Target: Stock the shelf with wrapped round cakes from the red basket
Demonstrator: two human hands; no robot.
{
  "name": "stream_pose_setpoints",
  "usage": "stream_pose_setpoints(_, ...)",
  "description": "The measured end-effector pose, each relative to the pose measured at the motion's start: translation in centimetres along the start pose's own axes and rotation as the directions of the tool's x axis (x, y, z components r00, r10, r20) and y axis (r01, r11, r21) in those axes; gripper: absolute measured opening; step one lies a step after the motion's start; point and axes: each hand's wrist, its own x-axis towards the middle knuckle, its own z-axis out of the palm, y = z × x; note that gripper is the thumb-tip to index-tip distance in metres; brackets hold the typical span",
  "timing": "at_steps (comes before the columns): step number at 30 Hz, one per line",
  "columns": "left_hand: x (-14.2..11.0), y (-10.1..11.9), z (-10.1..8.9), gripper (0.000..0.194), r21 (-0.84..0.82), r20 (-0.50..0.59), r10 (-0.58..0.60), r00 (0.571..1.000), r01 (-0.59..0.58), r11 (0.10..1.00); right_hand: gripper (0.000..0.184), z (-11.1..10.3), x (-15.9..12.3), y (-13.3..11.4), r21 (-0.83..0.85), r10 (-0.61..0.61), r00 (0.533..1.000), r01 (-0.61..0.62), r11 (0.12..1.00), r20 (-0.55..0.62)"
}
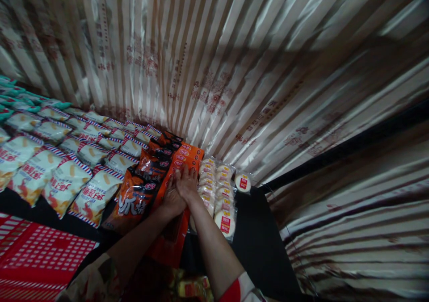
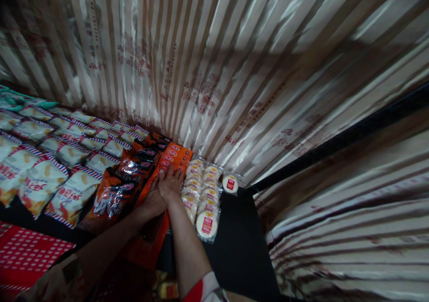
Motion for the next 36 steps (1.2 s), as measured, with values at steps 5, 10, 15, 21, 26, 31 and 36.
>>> stream_pose_setpoints(5, -0.2, -0.6, 0.6, 0.051, 0.063, -0.032, -0.007, 0.999, 0.009, 0.998, 0.060, 0.5, 0.8, 0.9, -0.008, -0.035, 0.999, 0.035, 0.999, 0.004)
stream_pose_setpoints(10, -0.3, -0.9, 0.4, 0.049, 0.034, 0.025, 0.003, 1.000, -0.004, 0.999, 0.059, 1.2, 1.9, 1.7, -0.032, -0.101, 0.995, 0.100, 0.994, -0.016)
stream_pose_setpoints(15, -0.6, -0.8, -0.1, 0.050, 0.088, 0.086, 0.000, 0.996, -0.007, 0.996, 0.057, 1.5, 3.4, 2.3, -0.075, -0.192, 0.981, 0.189, 0.979, -0.030)
stream_pose_setpoints(21, -0.7, -0.1, -1.1, 0.046, 0.224, 0.080, 0.016, 0.997, -0.034, 0.974, 0.056, 1.5, 4.5, 2.7, -0.065, -0.238, 0.969, 0.233, 0.970, -0.073)
stream_pose_setpoints(26, -0.6, 0.8, -2.3, 0.045, 0.301, 0.145, -0.035, 0.989, -0.010, 0.954, 0.053, 1.0, 5.7, 3.0, -0.054, -0.311, 0.942, 0.306, 0.950, -0.126)
stream_pose_setpoints(31, -0.6, 1.0, -2.6, 0.043, 0.344, 0.147, -0.048, 0.988, -0.006, 0.939, 0.047, -0.9, 8.4, 4.5, -0.088, -0.419, 0.874, 0.410, 0.908, -0.245)
stream_pose_setpoints(36, -0.7, 0.9, -2.6, 0.042, 0.333, 0.143, -0.038, 0.989, -0.012, 0.943, 0.037, -3.4, 11.7, 7.3, -0.207, -0.417, 0.884, 0.377, 0.903, -0.210)
